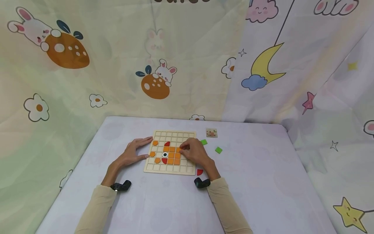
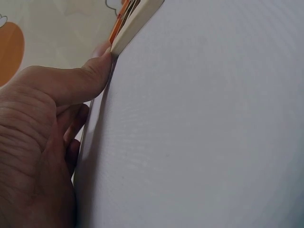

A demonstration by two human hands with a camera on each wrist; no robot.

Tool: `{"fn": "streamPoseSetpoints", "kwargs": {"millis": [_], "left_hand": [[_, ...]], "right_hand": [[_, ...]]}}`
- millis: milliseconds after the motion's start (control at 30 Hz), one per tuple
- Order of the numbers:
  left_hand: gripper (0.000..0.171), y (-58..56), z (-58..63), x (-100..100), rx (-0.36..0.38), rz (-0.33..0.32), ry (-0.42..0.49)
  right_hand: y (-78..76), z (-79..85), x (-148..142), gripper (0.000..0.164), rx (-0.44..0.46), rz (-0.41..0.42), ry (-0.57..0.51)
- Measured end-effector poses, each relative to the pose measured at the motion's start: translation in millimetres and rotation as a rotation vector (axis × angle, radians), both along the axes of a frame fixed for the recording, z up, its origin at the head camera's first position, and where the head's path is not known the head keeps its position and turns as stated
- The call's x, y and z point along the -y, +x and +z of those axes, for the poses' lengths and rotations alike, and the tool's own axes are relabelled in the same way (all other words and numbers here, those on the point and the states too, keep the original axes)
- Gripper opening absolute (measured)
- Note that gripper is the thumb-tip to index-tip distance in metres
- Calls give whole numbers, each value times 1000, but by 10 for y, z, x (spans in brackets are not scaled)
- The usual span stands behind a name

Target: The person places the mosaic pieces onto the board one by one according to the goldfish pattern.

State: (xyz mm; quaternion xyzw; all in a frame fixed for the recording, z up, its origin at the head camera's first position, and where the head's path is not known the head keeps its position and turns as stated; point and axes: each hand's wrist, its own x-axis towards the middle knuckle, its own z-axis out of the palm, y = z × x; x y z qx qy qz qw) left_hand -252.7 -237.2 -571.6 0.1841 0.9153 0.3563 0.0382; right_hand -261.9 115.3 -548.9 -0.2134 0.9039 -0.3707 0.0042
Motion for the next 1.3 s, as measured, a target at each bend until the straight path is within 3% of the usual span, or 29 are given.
{"fn": "streamPoseSetpoints", "kwargs": {"millis": [333,600,900,1033,1300], "left_hand": [[83,-1,6,3,-9,-2,3],[83,10,19,-14,0,0,4],[82,15,33,-8,-6,5,2],[82,24,45,-17,-3,5,6],[82,29,39,-21,-3,8,0]], "right_hand": [[-7,-12,12,15,-14,-1,16],[144,200,-210,17,3,10,5],[308,375,-619,34,134,104,92],[389,333,-764,36,181,134,115],[543,210,-846,35,227,104,105]]}}
